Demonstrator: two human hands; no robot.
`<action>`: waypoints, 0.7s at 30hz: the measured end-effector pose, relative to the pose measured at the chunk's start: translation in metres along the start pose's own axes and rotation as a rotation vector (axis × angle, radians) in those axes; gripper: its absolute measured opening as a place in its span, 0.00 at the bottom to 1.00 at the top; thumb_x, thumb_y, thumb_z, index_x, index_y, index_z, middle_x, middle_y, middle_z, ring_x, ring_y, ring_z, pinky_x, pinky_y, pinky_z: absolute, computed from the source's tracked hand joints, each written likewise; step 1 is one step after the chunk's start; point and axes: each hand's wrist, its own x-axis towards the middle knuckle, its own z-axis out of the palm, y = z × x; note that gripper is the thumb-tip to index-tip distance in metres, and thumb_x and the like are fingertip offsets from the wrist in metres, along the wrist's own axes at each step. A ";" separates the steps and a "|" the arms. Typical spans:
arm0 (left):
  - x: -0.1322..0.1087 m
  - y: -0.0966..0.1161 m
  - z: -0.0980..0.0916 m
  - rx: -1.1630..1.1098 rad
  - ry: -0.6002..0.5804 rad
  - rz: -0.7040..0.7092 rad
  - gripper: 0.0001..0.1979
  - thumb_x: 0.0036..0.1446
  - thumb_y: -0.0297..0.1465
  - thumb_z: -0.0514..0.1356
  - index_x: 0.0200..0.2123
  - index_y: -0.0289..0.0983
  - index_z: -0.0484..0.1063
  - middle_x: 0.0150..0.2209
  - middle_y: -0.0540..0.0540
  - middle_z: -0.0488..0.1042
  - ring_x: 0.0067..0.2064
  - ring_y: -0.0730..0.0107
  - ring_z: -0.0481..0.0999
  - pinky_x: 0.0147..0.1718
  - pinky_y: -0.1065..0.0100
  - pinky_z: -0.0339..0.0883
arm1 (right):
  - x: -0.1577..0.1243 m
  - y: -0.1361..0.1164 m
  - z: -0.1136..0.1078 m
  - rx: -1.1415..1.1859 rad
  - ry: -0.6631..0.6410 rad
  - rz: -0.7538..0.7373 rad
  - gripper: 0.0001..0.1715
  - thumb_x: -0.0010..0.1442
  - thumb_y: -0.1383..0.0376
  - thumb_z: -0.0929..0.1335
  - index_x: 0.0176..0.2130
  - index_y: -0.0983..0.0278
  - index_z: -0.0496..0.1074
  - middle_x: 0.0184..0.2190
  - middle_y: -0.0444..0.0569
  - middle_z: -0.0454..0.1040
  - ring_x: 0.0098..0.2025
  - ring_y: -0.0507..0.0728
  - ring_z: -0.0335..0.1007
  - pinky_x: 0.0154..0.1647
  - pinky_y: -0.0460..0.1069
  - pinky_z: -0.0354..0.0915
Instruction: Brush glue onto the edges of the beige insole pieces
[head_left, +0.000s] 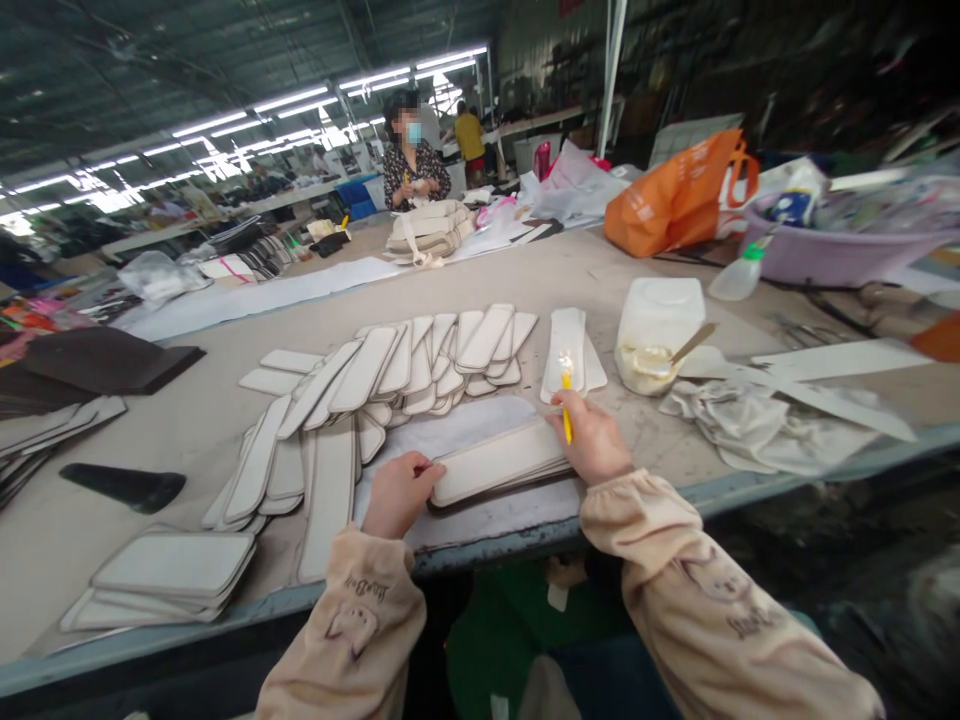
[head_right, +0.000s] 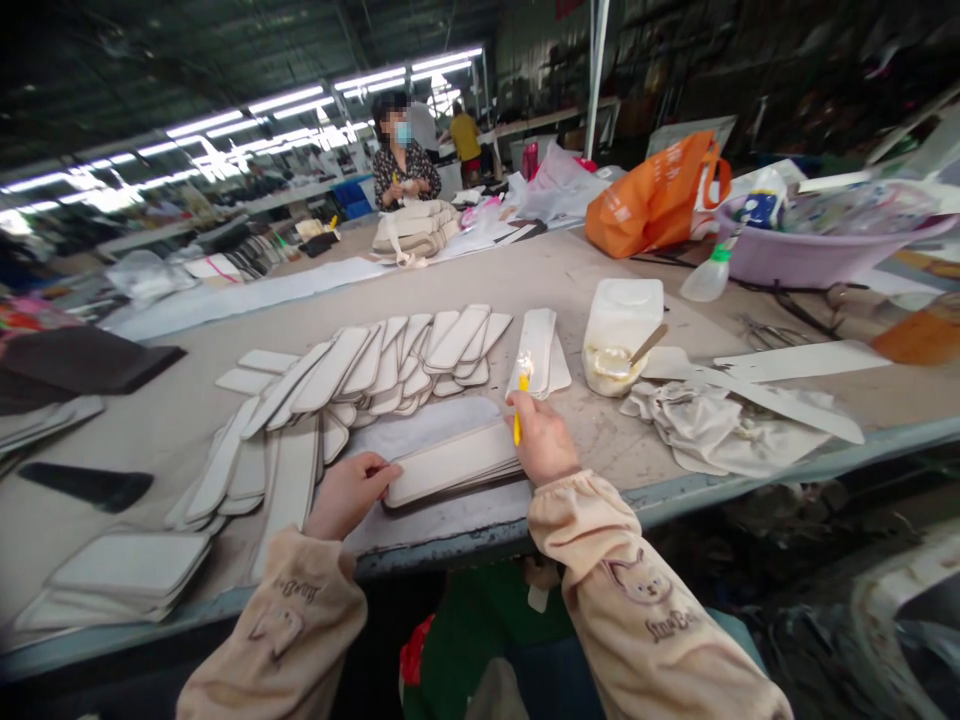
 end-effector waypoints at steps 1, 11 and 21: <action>0.000 0.001 0.000 0.009 0.000 -0.006 0.15 0.54 0.42 0.55 0.26 0.39 0.74 0.23 0.49 0.75 0.30 0.65 0.73 0.30 0.68 0.57 | 0.000 0.000 0.001 -0.004 -0.002 0.000 0.12 0.61 0.65 0.63 0.46 0.61 0.68 0.37 0.52 0.76 0.37 0.60 0.73 0.37 0.51 0.66; 0.002 0.000 0.000 0.092 -0.042 0.003 0.16 0.56 0.44 0.53 0.29 0.39 0.73 0.27 0.48 0.78 0.34 0.62 0.75 0.33 0.67 0.59 | 0.002 -0.023 -0.013 -0.012 0.017 -0.093 0.09 0.64 0.67 0.62 0.44 0.63 0.68 0.38 0.54 0.75 0.45 0.61 0.69 0.47 0.53 0.65; 0.003 0.002 0.000 0.137 -0.046 0.004 0.17 0.56 0.45 0.52 0.30 0.40 0.73 0.29 0.47 0.78 0.35 0.61 0.76 0.32 0.67 0.60 | -0.033 -0.075 0.008 0.206 -0.236 -0.377 0.07 0.63 0.62 0.66 0.41 0.62 0.66 0.41 0.52 0.74 0.49 0.58 0.69 0.54 0.56 0.63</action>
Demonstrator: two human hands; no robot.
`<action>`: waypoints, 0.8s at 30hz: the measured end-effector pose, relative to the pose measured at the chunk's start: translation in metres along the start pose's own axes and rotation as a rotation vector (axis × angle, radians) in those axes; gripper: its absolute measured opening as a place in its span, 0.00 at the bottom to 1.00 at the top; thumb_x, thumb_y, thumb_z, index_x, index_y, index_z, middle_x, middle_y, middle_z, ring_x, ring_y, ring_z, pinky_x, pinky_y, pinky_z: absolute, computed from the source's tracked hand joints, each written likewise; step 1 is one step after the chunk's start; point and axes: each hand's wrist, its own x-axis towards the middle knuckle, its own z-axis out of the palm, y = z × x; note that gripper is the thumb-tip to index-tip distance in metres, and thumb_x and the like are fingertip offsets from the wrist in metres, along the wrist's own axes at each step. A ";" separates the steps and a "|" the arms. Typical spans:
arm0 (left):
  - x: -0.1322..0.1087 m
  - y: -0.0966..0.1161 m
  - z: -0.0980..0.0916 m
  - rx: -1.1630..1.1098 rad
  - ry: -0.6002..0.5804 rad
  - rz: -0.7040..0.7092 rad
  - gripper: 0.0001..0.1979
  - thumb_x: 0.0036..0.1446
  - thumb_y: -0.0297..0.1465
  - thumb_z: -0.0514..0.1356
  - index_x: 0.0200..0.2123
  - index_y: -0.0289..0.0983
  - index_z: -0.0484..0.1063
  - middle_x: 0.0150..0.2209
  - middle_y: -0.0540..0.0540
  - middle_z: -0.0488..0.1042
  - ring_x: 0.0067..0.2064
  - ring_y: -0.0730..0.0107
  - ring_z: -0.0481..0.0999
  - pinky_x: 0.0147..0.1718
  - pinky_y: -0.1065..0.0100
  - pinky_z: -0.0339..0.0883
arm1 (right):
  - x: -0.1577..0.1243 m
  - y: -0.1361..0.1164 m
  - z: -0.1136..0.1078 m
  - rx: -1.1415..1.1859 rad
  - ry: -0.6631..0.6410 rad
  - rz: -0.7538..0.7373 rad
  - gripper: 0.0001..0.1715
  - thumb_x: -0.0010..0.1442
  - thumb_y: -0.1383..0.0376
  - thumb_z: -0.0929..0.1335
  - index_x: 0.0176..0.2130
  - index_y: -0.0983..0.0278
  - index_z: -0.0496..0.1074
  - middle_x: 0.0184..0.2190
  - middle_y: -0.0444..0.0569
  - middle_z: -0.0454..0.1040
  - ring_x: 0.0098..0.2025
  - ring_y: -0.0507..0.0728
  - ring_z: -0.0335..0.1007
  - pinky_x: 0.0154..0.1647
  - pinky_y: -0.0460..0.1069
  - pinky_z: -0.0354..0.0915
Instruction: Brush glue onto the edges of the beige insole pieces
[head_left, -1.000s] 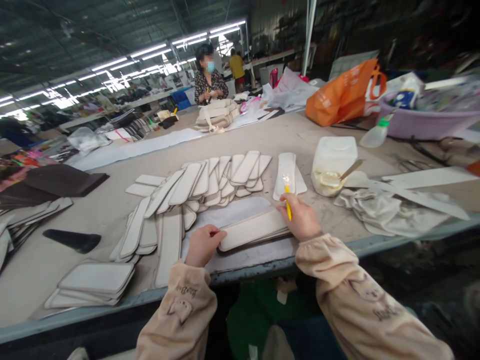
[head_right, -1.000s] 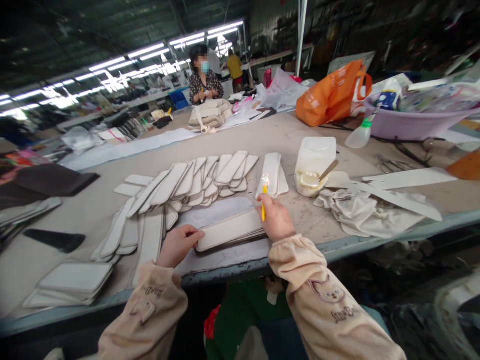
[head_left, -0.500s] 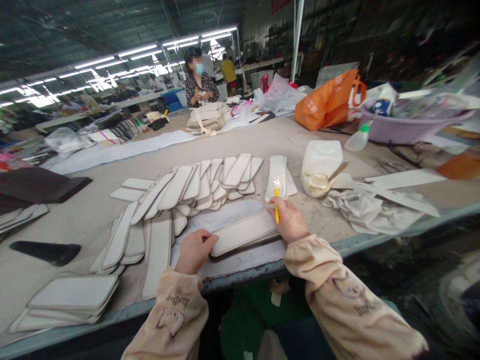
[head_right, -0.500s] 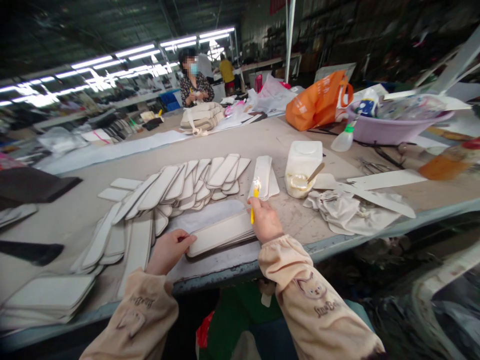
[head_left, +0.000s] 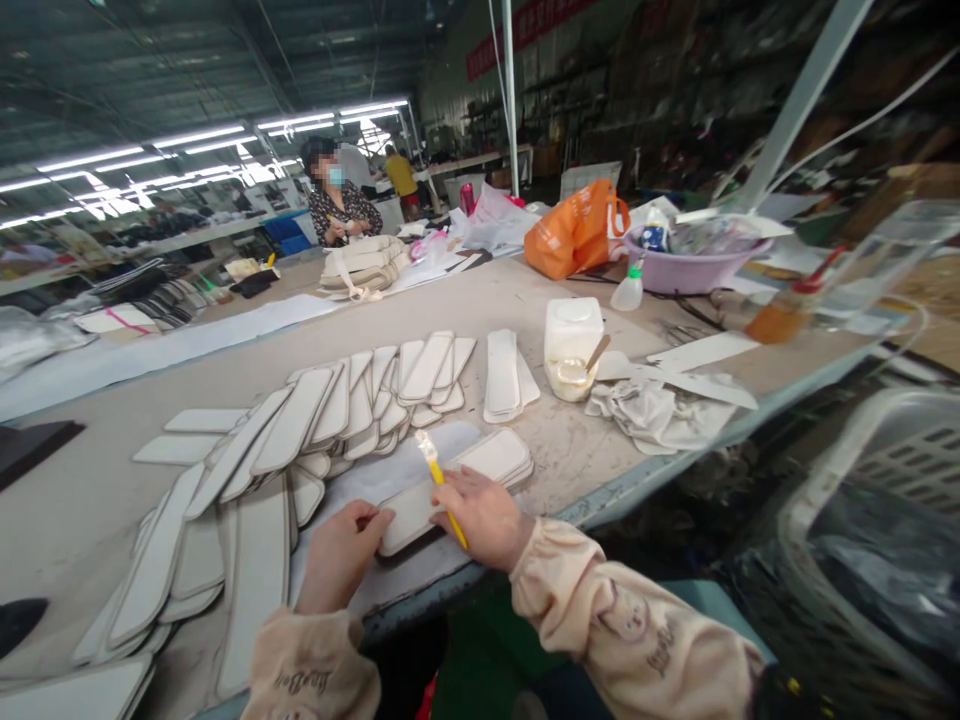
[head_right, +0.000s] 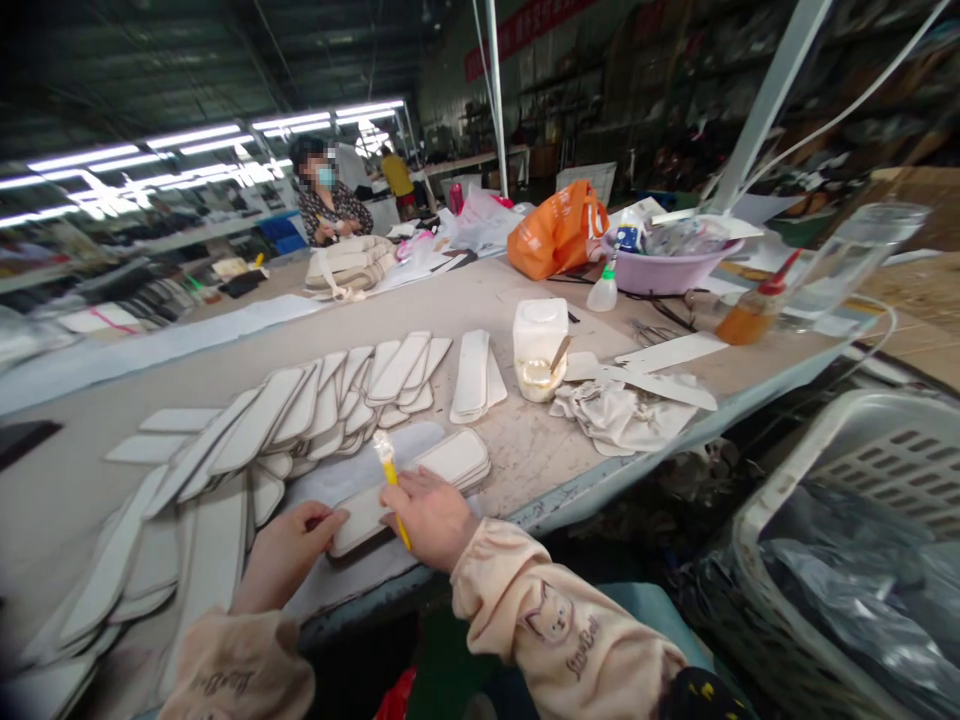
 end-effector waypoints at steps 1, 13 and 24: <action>0.000 0.000 0.000 0.004 -0.001 0.001 0.17 0.56 0.45 0.52 0.30 0.40 0.73 0.29 0.47 0.78 0.36 0.61 0.76 0.32 0.67 0.60 | -0.003 0.005 -0.002 -0.012 -0.001 0.025 0.07 0.63 0.62 0.66 0.41 0.62 0.66 0.43 0.53 0.74 0.50 0.58 0.69 0.56 0.57 0.62; -0.003 0.001 0.001 -0.028 0.061 -0.029 0.18 0.56 0.44 0.54 0.43 0.38 0.70 0.29 0.48 0.77 0.35 0.62 0.76 0.32 0.67 0.61 | -0.030 0.071 -0.047 -0.153 0.200 0.413 0.10 0.62 0.64 0.65 0.45 0.61 0.67 0.40 0.52 0.76 0.42 0.59 0.74 0.42 0.52 0.69; -0.003 -0.003 0.007 -0.021 0.131 0.036 0.15 0.56 0.41 0.55 0.40 0.40 0.75 0.33 0.48 0.75 0.36 0.65 0.74 0.35 0.68 0.63 | -0.023 0.075 -0.047 0.058 0.381 0.574 0.12 0.55 0.63 0.67 0.42 0.58 0.65 0.37 0.45 0.77 0.39 0.60 0.76 0.41 0.54 0.69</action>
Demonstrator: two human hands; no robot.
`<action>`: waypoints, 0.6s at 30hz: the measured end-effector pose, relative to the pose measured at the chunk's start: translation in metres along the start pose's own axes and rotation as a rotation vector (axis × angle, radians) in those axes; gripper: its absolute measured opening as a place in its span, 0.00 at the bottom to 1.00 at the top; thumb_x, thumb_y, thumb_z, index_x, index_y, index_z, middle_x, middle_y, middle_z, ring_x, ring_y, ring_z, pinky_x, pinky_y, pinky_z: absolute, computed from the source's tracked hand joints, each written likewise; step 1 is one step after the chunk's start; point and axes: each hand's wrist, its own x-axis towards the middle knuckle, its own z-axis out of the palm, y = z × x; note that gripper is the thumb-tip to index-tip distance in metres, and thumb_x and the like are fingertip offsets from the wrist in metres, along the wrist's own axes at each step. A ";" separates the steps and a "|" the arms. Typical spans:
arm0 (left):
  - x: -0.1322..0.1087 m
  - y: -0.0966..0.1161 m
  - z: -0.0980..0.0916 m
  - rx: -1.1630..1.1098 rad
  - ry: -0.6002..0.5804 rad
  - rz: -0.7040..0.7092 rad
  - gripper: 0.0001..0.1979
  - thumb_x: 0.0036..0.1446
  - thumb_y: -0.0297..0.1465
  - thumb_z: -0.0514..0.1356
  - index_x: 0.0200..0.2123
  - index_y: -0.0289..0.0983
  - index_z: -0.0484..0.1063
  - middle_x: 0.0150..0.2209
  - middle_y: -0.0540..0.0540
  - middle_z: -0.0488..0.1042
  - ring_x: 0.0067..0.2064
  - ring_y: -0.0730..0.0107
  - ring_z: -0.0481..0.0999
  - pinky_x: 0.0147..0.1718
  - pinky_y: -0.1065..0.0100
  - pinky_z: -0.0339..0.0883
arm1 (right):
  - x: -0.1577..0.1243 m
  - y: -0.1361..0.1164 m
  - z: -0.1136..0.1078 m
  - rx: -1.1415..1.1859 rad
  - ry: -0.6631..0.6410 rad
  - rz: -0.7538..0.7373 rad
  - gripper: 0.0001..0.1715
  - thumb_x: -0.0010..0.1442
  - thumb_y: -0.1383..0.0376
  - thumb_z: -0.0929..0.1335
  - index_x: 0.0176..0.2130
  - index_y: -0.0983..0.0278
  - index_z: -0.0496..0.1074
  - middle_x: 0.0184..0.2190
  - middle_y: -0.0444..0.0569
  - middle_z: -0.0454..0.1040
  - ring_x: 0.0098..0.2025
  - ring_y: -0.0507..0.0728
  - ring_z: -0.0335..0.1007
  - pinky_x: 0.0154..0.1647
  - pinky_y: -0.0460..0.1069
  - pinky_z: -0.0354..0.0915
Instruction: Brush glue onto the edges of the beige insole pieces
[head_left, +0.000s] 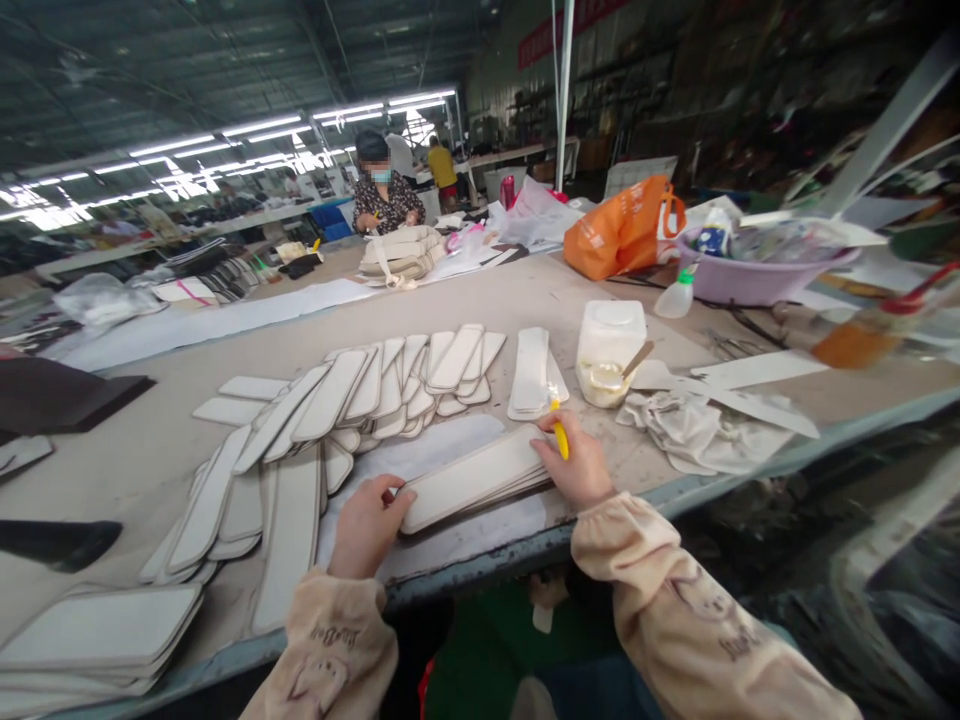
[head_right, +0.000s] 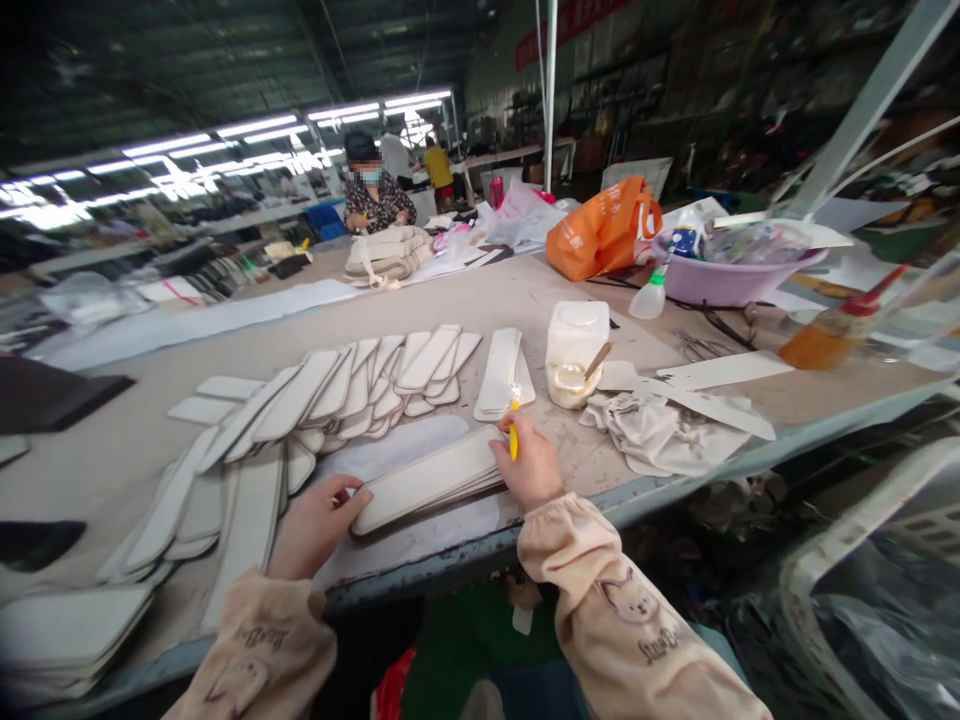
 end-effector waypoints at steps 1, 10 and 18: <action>0.000 0.000 0.000 0.000 0.001 -0.005 0.16 0.56 0.41 0.55 0.41 0.39 0.75 0.35 0.47 0.75 0.37 0.65 0.74 0.35 0.68 0.63 | 0.000 0.000 0.001 0.033 0.011 0.008 0.13 0.55 0.63 0.67 0.42 0.58 0.65 0.38 0.45 0.77 0.40 0.60 0.76 0.42 0.54 0.69; 0.000 -0.001 0.004 -0.040 0.008 -0.014 0.14 0.56 0.39 0.55 0.41 0.37 0.73 0.38 0.45 0.74 0.38 0.64 0.73 0.37 0.67 0.62 | 0.000 -0.002 0.003 0.163 0.024 0.002 0.14 0.56 0.61 0.68 0.42 0.59 0.65 0.37 0.45 0.76 0.36 0.56 0.75 0.41 0.52 0.70; -0.001 -0.002 0.006 -0.073 0.001 -0.012 0.18 0.57 0.38 0.55 0.47 0.37 0.73 0.39 0.44 0.73 0.38 0.65 0.73 0.39 0.67 0.64 | 0.000 0.000 0.007 0.128 0.057 -0.008 0.11 0.57 0.59 0.68 0.40 0.59 0.64 0.34 0.44 0.75 0.34 0.57 0.75 0.41 0.53 0.69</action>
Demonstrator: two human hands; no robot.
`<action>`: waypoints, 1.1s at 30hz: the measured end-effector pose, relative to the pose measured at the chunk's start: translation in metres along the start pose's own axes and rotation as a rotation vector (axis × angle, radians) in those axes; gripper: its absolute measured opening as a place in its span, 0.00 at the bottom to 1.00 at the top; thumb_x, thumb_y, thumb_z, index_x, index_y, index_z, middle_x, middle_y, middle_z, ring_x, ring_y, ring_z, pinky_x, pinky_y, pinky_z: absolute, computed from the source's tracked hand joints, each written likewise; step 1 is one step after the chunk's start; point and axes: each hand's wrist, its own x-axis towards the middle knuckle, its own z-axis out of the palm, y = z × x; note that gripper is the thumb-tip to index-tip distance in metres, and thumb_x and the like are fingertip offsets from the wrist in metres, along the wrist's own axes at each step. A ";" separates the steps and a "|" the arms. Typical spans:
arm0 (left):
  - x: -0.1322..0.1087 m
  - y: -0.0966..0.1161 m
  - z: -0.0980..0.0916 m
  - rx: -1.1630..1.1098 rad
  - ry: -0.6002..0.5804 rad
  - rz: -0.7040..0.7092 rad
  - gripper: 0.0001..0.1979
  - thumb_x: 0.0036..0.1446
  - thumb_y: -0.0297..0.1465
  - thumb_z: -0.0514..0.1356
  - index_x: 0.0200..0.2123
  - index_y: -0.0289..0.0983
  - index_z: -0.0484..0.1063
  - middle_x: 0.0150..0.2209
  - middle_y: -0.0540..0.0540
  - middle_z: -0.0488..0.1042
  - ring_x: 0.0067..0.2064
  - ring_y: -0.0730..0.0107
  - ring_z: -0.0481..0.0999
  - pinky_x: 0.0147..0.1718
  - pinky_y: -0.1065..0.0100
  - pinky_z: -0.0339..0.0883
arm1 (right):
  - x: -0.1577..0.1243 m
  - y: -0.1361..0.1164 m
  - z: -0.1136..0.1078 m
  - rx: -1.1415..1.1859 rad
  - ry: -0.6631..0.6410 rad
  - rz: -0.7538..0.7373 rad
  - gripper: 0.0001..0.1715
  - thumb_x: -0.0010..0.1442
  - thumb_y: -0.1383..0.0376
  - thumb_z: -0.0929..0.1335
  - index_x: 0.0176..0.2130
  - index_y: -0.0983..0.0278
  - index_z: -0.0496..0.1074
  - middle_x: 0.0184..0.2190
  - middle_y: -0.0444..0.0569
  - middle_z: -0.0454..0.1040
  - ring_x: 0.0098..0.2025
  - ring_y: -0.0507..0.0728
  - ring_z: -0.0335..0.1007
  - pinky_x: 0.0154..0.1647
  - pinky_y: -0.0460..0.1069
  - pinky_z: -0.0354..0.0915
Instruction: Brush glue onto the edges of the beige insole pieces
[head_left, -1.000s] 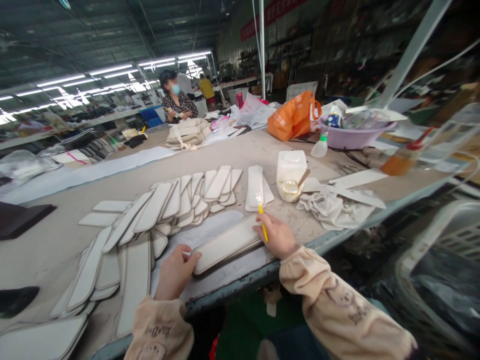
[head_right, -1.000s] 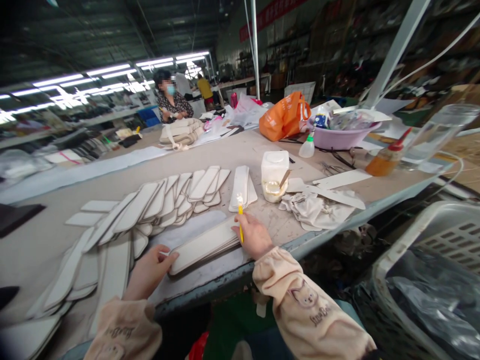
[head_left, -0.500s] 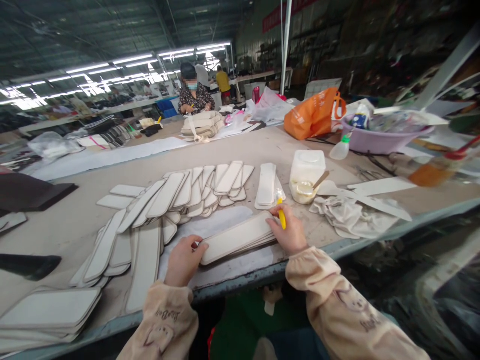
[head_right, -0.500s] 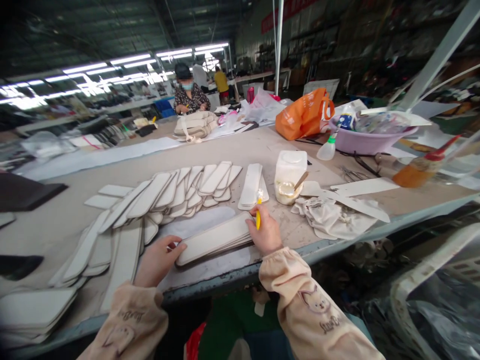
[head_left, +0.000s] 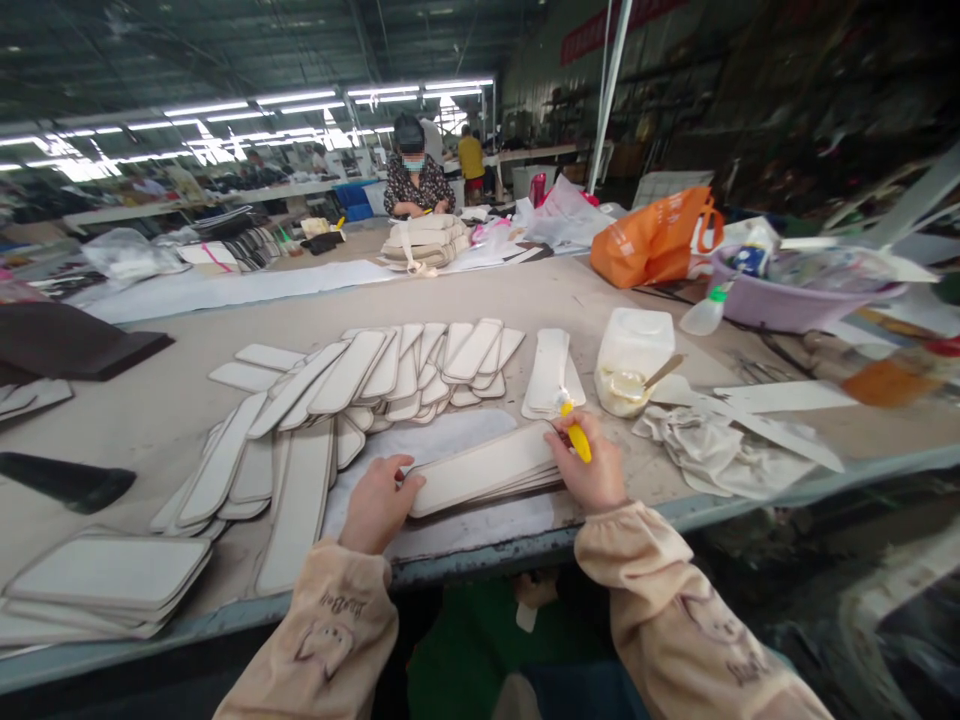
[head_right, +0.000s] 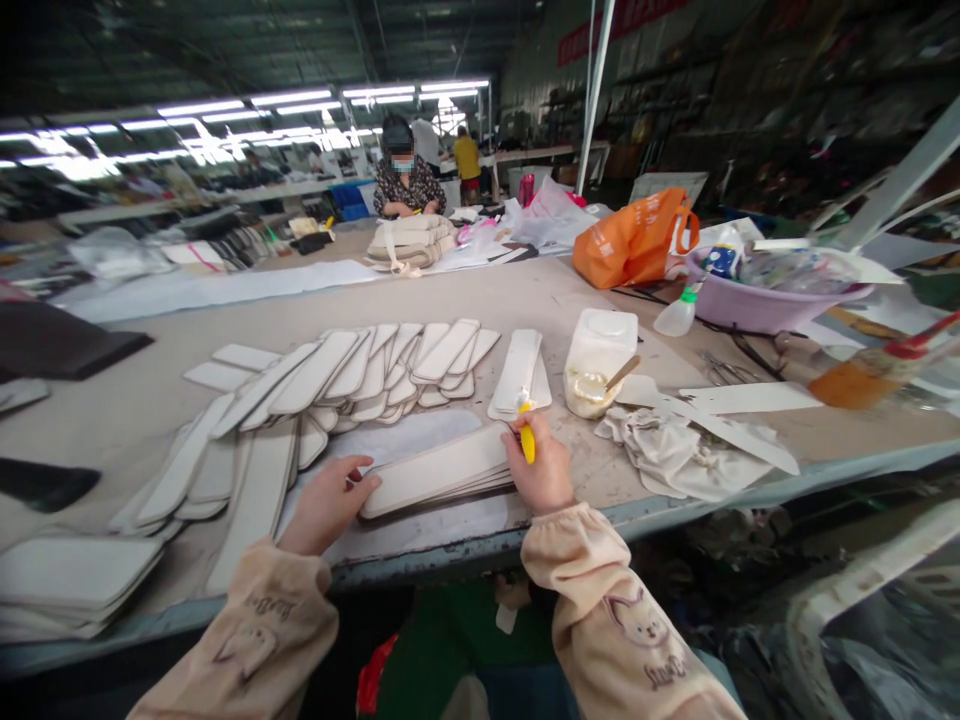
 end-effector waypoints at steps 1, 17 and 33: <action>0.000 0.000 0.000 0.000 -0.008 0.008 0.18 0.57 0.38 0.55 0.48 0.37 0.73 0.39 0.44 0.72 0.38 0.65 0.73 0.40 0.66 0.64 | 0.000 -0.001 0.000 -0.008 0.002 -0.009 0.11 0.57 0.60 0.68 0.39 0.59 0.64 0.34 0.44 0.75 0.34 0.56 0.75 0.41 0.53 0.69; 0.020 0.050 -0.028 -0.507 -0.299 0.454 0.20 0.56 0.42 0.58 0.47 0.36 0.73 0.47 0.43 0.75 0.49 0.60 0.72 0.40 0.67 0.65 | 0.012 -0.072 -0.018 0.667 0.157 0.075 0.23 0.48 0.63 0.76 0.37 0.59 0.61 0.33 0.43 0.76 0.35 0.53 0.76 0.36 0.47 0.71; -0.037 0.079 0.015 -1.133 -0.577 0.037 0.14 0.52 0.41 0.64 0.29 0.35 0.70 0.24 0.51 0.69 0.25 0.75 0.66 0.24 0.73 0.58 | 0.026 -0.057 -0.036 0.533 0.228 0.116 0.19 0.49 0.61 0.74 0.33 0.59 0.60 0.22 0.36 0.61 0.24 0.49 0.57 0.25 0.45 0.56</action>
